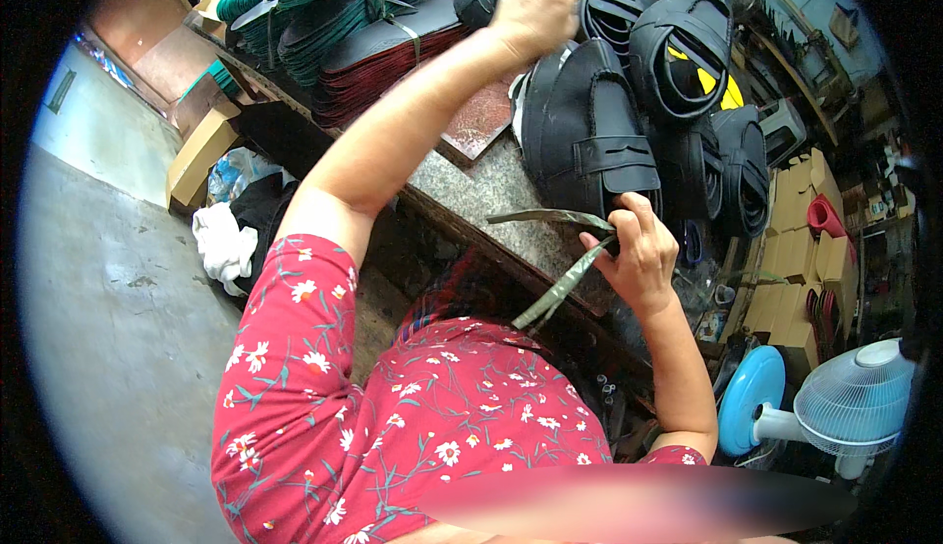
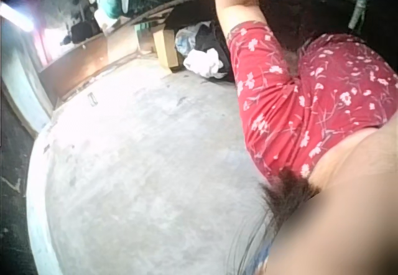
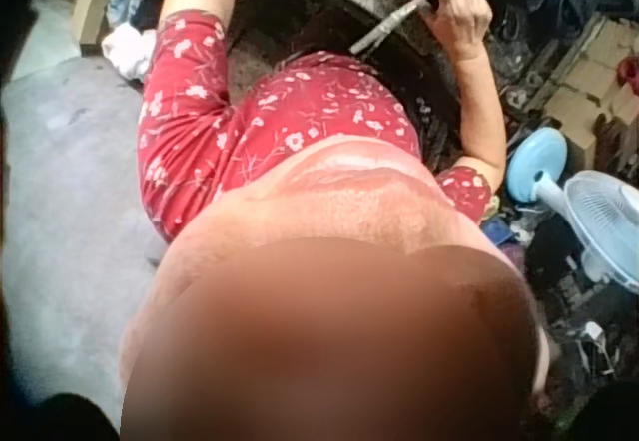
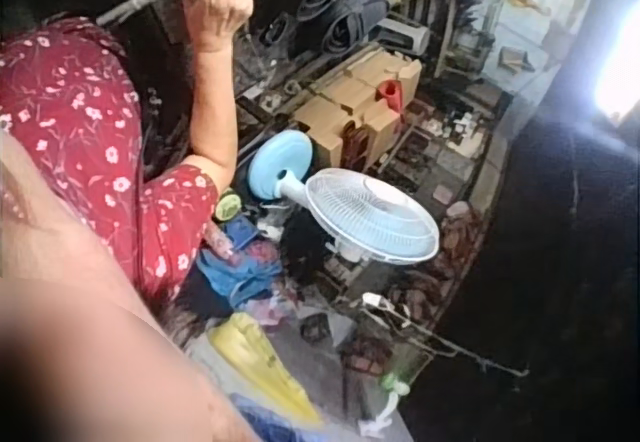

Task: The person uses scissors to trim excess material from the edges of black sandals. They repeatedly pick up sandals, cut along the edges, and place them back on the workbench.

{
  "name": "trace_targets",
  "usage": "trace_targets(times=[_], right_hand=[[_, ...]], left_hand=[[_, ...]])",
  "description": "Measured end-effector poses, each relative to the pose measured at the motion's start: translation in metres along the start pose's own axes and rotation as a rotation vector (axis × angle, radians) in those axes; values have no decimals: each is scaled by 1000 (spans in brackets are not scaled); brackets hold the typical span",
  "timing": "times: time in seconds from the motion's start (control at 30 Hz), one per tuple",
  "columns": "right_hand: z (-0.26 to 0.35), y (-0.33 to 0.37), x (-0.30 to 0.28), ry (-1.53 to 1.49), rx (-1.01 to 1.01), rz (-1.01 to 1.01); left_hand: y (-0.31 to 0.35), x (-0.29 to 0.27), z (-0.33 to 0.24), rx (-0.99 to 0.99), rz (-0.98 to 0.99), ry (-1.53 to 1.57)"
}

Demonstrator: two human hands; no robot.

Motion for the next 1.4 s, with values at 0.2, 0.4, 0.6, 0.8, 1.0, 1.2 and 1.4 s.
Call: trace_targets(times=[0.2,0.4,0.6,0.8,1.0,1.2,1.4], right_hand=[[-7,-1,3,35,35,-9],[-8,-1,13,67,33,182],[-19,-6,12,0,25,162],[-8,-25,15,5,-90,50],[-30,-92,57,175,-126,-45],[-77,-97,101,54,18,146],[-104,-9,37,-788,419,-223]], left_hand=[[13,34,56,33,332,-498],[10,-38,46,22,140,-146],[2,-128,43,-70,-13,157],[17,-203,29,-130,-161,210],[76,-245,24,-413,-354,704],[131,-297,60,-407,-625,693],[160,-246,76,-422,21,1996]])
Point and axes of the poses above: each hand's wrist, its own y-axis away from the middle knuckle, its own x-axis out of the palm, z = x × y, the point moved 9 cm from there along -y, towards the middle knuckle, and after that the axes turned 14 degrees about -x, right-handed, at the moved point
